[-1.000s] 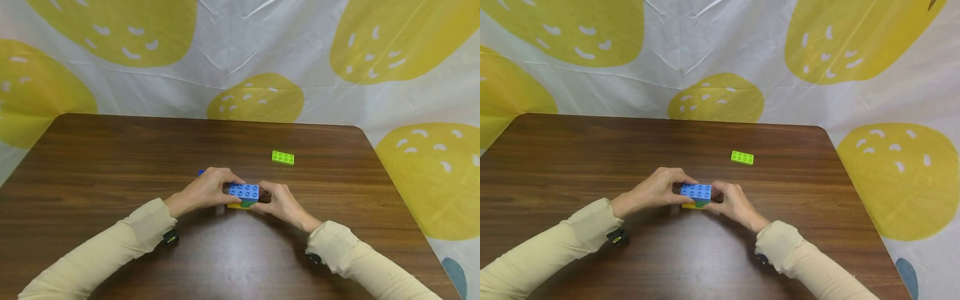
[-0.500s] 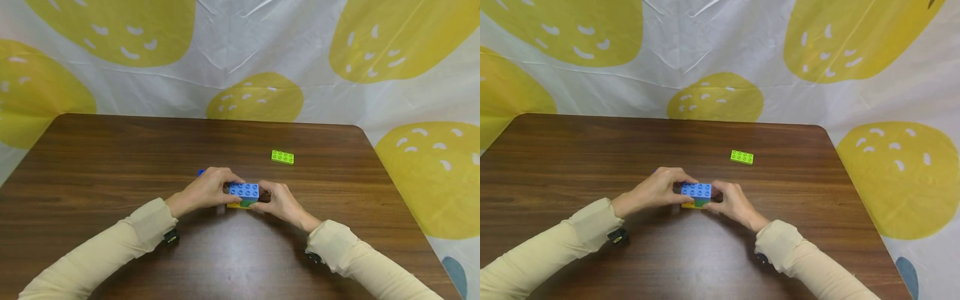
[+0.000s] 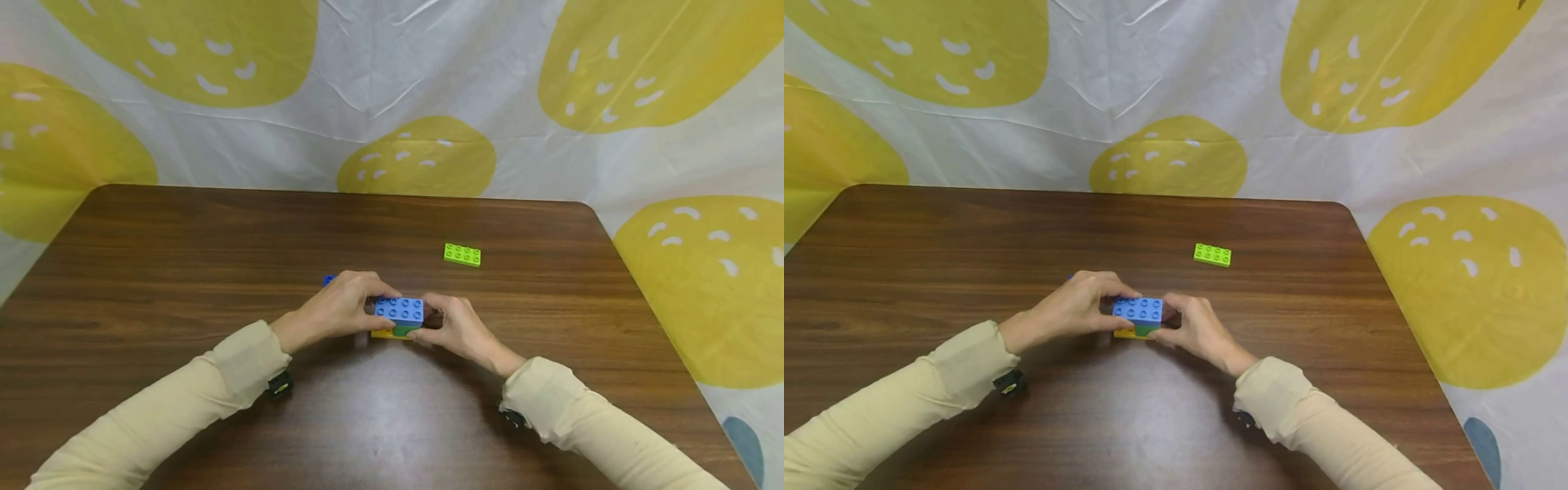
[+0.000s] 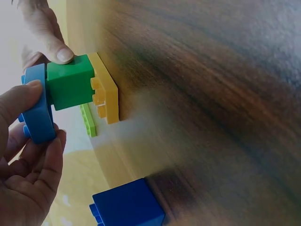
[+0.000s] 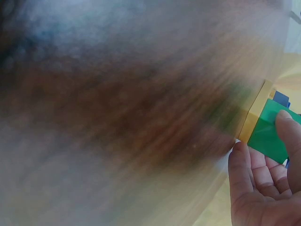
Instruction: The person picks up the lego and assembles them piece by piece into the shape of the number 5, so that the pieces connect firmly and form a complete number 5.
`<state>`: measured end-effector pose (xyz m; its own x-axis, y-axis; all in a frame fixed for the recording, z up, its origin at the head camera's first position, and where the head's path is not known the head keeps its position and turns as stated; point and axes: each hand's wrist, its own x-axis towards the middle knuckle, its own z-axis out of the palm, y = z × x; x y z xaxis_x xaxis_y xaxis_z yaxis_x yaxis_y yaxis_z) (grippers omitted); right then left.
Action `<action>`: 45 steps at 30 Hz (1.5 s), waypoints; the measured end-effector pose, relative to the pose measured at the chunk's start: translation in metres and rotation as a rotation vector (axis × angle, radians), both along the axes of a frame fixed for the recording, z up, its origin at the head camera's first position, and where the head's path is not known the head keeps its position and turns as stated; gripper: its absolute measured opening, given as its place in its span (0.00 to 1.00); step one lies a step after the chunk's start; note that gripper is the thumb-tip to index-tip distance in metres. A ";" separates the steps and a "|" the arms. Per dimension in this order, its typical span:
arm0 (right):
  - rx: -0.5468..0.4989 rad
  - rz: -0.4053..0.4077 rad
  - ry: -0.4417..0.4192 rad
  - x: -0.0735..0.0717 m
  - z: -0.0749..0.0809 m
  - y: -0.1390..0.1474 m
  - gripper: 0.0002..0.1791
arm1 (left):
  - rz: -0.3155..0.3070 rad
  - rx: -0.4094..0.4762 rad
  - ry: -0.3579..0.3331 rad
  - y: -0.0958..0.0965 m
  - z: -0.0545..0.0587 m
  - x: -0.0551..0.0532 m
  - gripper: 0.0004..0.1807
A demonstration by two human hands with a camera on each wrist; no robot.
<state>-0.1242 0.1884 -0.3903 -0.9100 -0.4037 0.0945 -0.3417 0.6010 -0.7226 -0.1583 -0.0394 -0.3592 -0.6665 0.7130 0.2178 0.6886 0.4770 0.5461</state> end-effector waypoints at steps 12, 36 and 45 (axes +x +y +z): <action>0.001 -0.009 -0.014 0.001 0.001 0.001 0.13 | 0.003 -0.023 0.023 0.001 0.003 -0.001 0.22; -0.027 -0.002 -0.030 0.001 0.001 0.001 0.12 | -0.001 0.035 0.012 -0.003 -0.002 -0.001 0.21; -0.031 -0.004 -0.042 0.002 0.002 0.001 0.12 | 0.010 0.025 0.009 -0.002 -0.001 0.001 0.21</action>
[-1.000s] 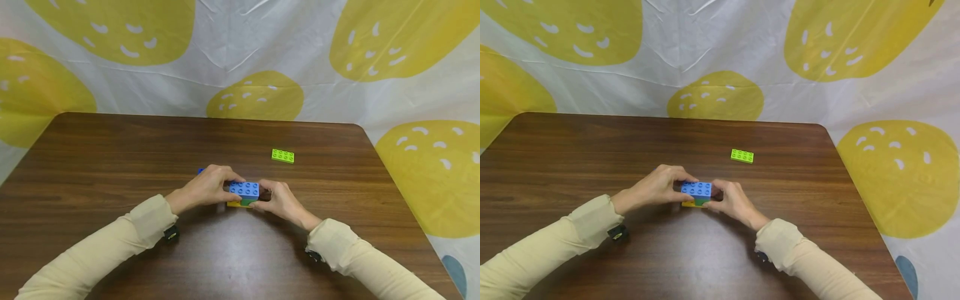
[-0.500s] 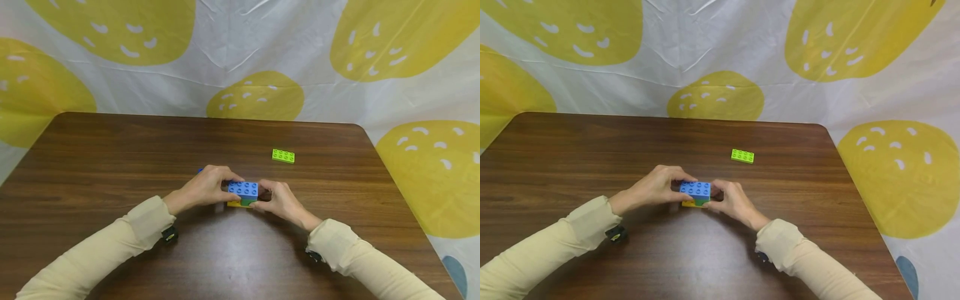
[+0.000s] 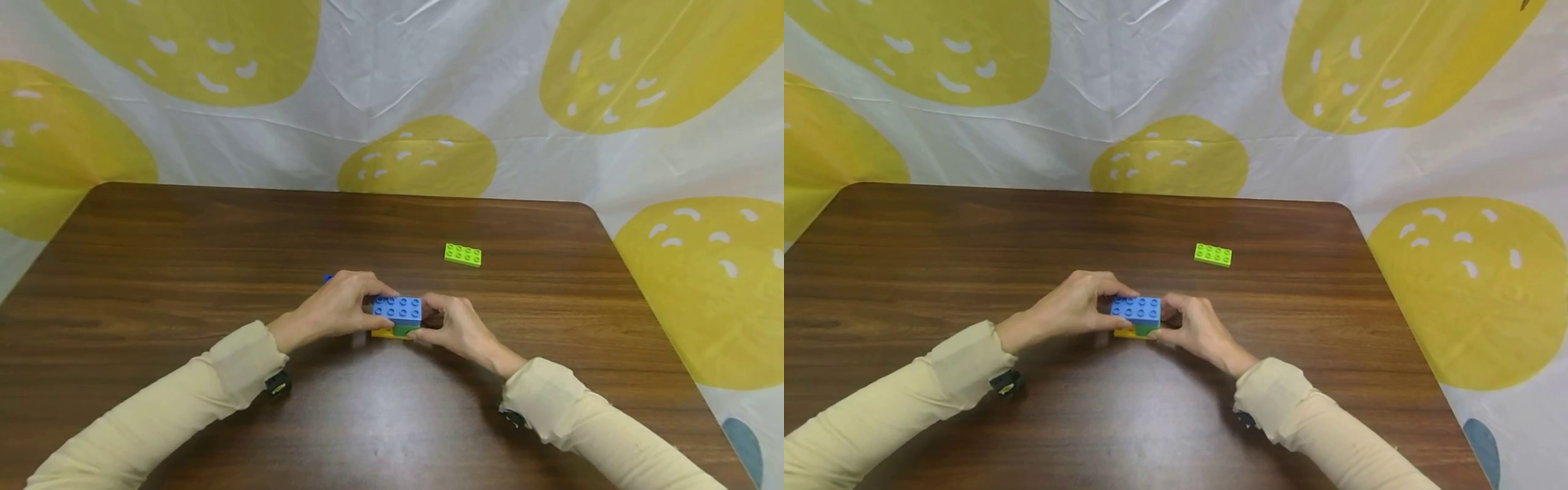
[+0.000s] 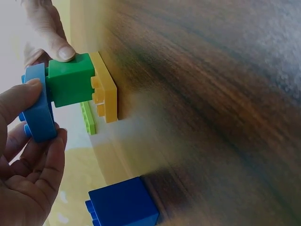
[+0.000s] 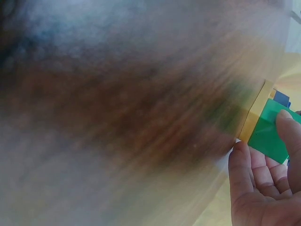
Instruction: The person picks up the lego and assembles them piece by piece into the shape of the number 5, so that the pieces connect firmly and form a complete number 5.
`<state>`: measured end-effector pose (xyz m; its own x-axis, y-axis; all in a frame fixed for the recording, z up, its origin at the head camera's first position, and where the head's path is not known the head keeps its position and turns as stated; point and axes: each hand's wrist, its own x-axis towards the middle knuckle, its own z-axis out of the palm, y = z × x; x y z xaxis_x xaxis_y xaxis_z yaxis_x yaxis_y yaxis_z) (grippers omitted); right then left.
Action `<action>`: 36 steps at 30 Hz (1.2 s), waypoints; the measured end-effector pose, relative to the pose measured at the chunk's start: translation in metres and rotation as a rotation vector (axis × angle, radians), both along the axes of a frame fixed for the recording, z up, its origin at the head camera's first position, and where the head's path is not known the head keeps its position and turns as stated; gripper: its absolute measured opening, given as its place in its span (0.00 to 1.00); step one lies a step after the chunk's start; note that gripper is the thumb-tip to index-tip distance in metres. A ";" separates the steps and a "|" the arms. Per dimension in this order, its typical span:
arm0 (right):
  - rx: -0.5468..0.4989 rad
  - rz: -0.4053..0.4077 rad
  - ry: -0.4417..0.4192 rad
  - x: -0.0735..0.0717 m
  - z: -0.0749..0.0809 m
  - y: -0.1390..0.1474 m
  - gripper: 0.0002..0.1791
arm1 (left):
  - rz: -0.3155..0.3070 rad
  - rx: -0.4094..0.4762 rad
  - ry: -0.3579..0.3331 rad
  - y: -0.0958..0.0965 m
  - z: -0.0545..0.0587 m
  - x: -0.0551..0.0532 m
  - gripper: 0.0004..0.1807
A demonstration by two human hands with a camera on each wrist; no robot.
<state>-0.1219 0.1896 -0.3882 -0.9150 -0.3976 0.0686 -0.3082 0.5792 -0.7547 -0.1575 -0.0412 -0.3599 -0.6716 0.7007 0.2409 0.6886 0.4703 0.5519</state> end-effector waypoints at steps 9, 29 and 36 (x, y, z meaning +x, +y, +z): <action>0.011 -0.001 0.011 0.000 -0.001 0.000 0.11 | -0.015 -0.039 -0.012 0.005 0.001 0.000 0.21; 0.009 0.001 -0.005 0.000 -0.001 0.000 0.13 | -0.023 -0.048 -0.010 0.004 0.002 0.000 0.21; 0.008 0.003 -0.011 -0.001 -0.001 -0.001 0.12 | -0.016 -0.053 0.001 0.002 0.002 -0.002 0.21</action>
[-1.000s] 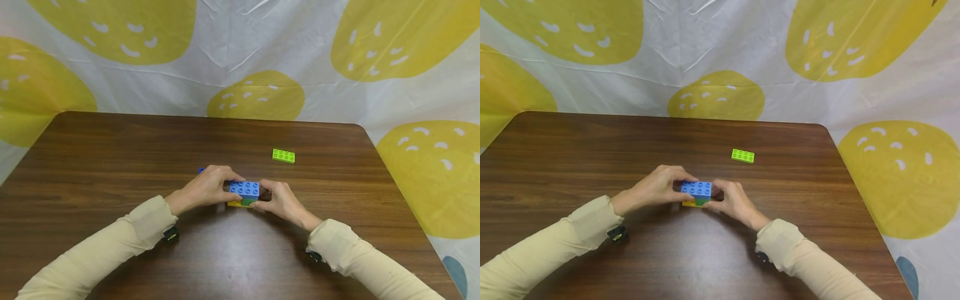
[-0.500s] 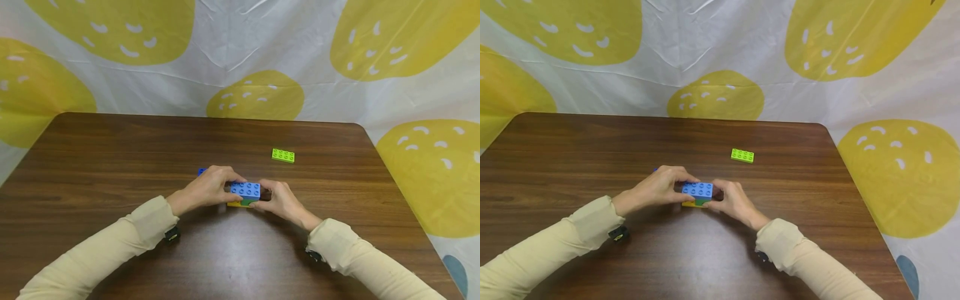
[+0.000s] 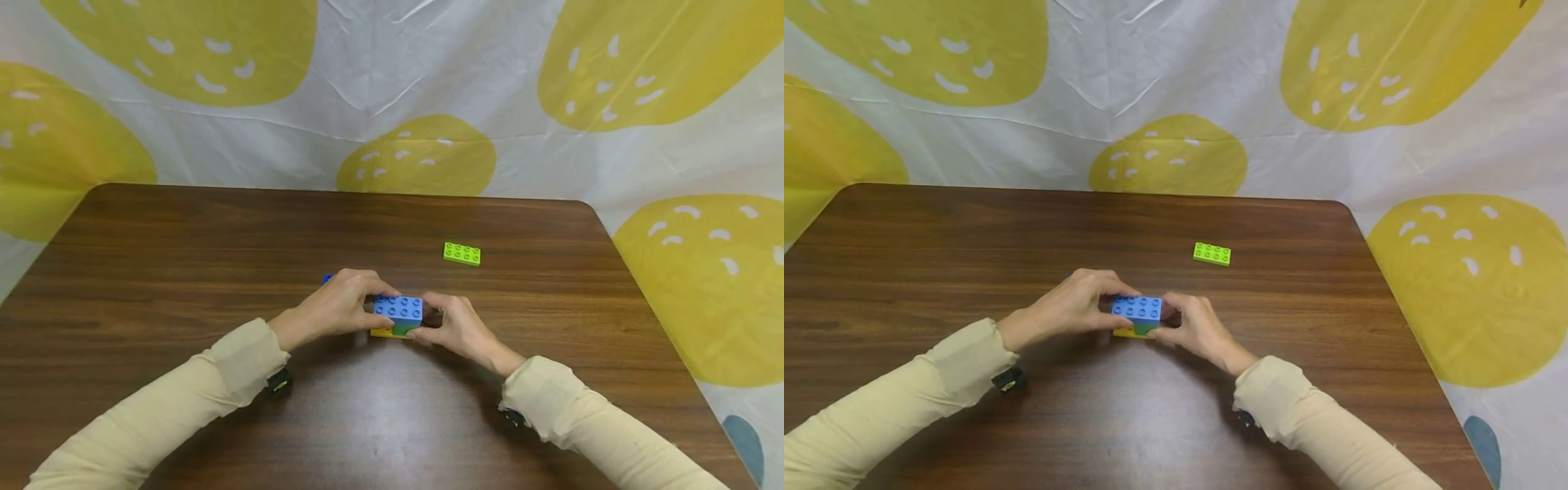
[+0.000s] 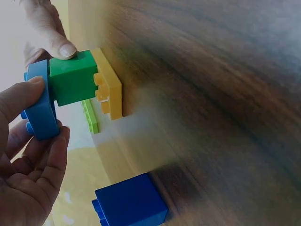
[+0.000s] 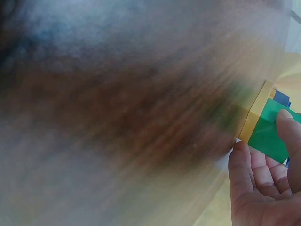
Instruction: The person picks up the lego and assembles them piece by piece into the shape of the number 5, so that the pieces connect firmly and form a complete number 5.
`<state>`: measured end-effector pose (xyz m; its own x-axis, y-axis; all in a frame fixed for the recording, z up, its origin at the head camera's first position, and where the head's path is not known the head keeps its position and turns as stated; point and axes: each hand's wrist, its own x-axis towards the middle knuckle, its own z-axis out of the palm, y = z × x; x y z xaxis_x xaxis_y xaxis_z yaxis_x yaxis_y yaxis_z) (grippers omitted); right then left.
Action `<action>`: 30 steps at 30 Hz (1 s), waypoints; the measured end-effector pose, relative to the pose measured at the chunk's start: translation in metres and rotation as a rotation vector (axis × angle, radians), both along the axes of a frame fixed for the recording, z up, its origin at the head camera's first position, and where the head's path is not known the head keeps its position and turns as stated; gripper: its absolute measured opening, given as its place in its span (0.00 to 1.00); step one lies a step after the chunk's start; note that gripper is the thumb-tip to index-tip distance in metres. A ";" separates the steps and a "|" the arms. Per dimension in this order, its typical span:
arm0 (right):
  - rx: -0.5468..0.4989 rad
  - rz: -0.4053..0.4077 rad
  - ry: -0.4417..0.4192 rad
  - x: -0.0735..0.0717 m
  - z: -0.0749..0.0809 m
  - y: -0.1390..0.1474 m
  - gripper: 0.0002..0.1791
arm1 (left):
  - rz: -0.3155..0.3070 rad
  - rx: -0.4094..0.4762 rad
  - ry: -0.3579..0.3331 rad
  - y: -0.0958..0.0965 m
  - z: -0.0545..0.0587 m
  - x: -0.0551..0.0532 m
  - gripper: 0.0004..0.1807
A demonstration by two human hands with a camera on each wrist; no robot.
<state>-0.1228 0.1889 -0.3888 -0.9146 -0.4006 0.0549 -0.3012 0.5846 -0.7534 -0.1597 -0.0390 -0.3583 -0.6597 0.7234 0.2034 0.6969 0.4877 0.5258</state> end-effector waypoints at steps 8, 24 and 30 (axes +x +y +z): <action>0.008 -0.006 0.005 -0.001 0.000 0.000 0.12 | -0.001 0.000 0.013 0.001 0.002 0.000 0.21; 0.006 -0.009 0.004 0.000 0.001 0.000 0.12 | -0.014 -0.023 0.045 0.003 0.004 0.001 0.22; 0.005 -0.004 0.009 0.001 0.001 0.000 0.12 | -0.012 -0.022 0.031 0.004 0.004 0.002 0.22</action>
<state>-0.1222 0.1891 -0.3881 -0.9155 -0.3976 0.0610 -0.3058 0.5895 -0.7476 -0.1581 -0.0348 -0.3547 -0.6446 0.7359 0.2074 0.7186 0.4906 0.4929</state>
